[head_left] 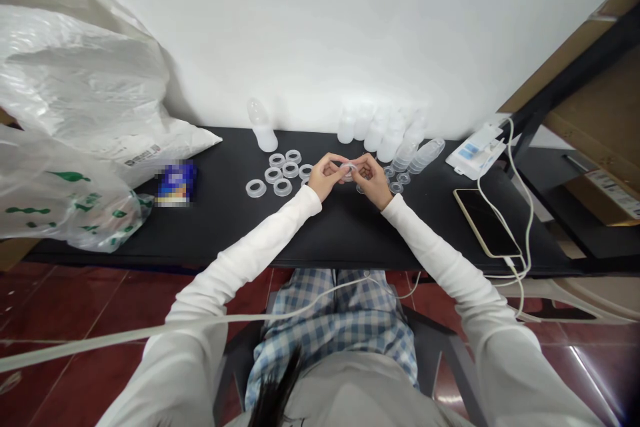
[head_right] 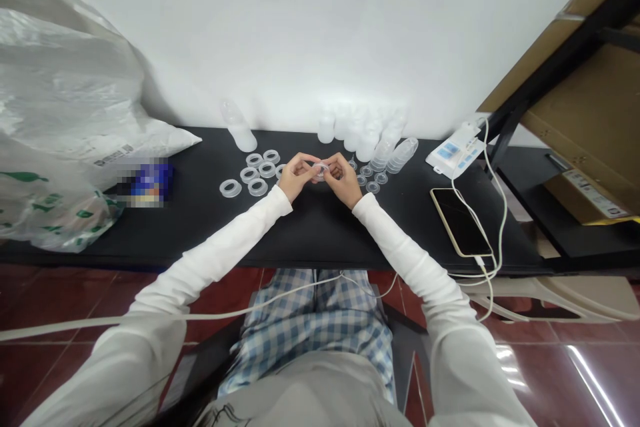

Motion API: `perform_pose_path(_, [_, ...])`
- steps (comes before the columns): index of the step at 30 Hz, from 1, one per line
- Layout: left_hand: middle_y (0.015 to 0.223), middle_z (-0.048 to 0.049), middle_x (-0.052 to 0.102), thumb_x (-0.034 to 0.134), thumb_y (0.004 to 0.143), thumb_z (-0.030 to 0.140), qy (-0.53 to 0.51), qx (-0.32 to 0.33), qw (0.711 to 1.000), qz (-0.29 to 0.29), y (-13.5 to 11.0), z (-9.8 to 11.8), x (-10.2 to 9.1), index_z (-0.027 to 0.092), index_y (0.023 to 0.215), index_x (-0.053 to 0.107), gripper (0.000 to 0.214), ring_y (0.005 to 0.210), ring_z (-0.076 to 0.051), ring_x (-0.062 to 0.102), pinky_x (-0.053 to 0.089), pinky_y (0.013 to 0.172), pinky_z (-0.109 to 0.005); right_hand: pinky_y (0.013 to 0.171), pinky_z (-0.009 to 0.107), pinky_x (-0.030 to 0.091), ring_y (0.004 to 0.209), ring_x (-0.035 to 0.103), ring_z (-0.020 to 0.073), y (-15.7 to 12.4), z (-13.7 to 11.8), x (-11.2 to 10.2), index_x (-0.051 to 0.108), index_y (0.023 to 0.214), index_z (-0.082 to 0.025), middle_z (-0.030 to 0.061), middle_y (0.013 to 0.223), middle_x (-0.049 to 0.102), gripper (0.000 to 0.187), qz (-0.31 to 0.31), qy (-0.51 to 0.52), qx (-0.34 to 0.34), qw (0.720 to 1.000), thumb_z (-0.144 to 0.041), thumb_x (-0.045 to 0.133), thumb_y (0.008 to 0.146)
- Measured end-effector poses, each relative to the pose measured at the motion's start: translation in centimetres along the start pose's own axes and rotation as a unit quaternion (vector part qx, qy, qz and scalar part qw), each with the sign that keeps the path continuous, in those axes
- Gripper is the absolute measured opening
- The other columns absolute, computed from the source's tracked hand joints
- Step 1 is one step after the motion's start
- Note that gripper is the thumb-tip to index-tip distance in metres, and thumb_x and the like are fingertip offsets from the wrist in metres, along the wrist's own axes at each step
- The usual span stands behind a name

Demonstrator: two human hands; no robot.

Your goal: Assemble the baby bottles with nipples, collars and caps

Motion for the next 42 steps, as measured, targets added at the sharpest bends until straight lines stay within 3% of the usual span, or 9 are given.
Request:
perform_pose_path(9, [0.059, 0.0049, 0.057, 0.083, 0.071, 0.046, 0.015, -0.003, 1.0, 0.02, 0.0, -0.4, -0.2, 0.019, 0.089, 0.066, 0.036, 0.052, -0.008, 0.055, 0.049, 0.051, -0.02, 0.059, 0.029, 0.042, 0.06, 0.049, 0.0118, -0.5, -1.1, 0.2, 0.056, 0.094, -0.023, -0.004, 0.067, 0.051, 0.038, 0.002, -0.074, -0.027, 0.997, -0.061, 0.055, 0.09])
perform_pose_path(16, [0.071, 0.0011, 0.065, 0.082, 0.072, 0.046, -0.017, -0.023, 1.0, -0.003, 0.0, -0.9, 0.4, 0.017, 0.096, 0.066, 0.04, 0.067, -0.011, 0.065, 0.054, 0.061, -0.022, 0.056, 0.027, 0.038, 0.059, 0.046, 0.0109, 0.0, -0.5, -0.5, 0.055, 0.089, -0.023, -0.0039, 0.067, 0.051, 0.037, 0.037, -0.047, -0.012, 0.998, -0.06, 0.061, 0.086])
perform_pose_path(24, [0.065, 0.0025, 0.063, 0.084, 0.072, 0.041, -0.012, -0.026, 1.0, 0.003, 0.0, -1.0, 0.2, 0.017, 0.089, 0.064, 0.036, 0.06, -0.01, 0.062, 0.054, 0.06, -0.023, 0.056, 0.028, 0.038, 0.06, 0.047, 0.0119, 0.0, 0.0, -0.2, 0.054, 0.086, -0.024, -0.0039, 0.067, 0.052, 0.037, 0.019, -0.001, 0.004, 1.0, -0.059, 0.066, 0.082])
perform_pose_path(33, [0.061, 0.0048, 0.058, 0.083, 0.073, 0.043, 0.012, -0.003, 0.999, 0.031, 0.0, -0.9, -0.2, 0.018, 0.085, 0.064, 0.034, 0.054, -0.007, 0.056, 0.049, 0.053, -0.019, 0.058, 0.028, 0.039, 0.06, 0.047, 0.0116, -0.2, -0.1, 0.1, 0.056, 0.089, -0.023, -0.0038, 0.069, 0.052, 0.036, 0.025, -0.033, -0.011, 0.999, -0.058, 0.063, 0.086])
perform_pose_path(42, [0.087, -0.0016, 0.068, 0.083, 0.071, 0.04, -0.004, 0.023, 1.0, 0.011, 0.1, -0.9, -0.1, 0.019, 0.094, 0.065, 0.036, 0.082, -0.011, 0.065, 0.055, 0.078, -0.024, 0.07, 0.029, 0.049, 0.073, 0.057, 0.013, 0.0, -0.4, -0.5, 0.06, 0.098, -0.024, -0.0005, 0.083, 0.062, 0.027, 0.028, -0.051, -0.026, 0.998, -0.047, 0.064, 0.087])
Point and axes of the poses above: each hand's wrist, its own y-axis towards the middle knuckle, its own x-axis out of the palm, z = x × y, the point moved 5 cm from there along y, towards the middle knuckle
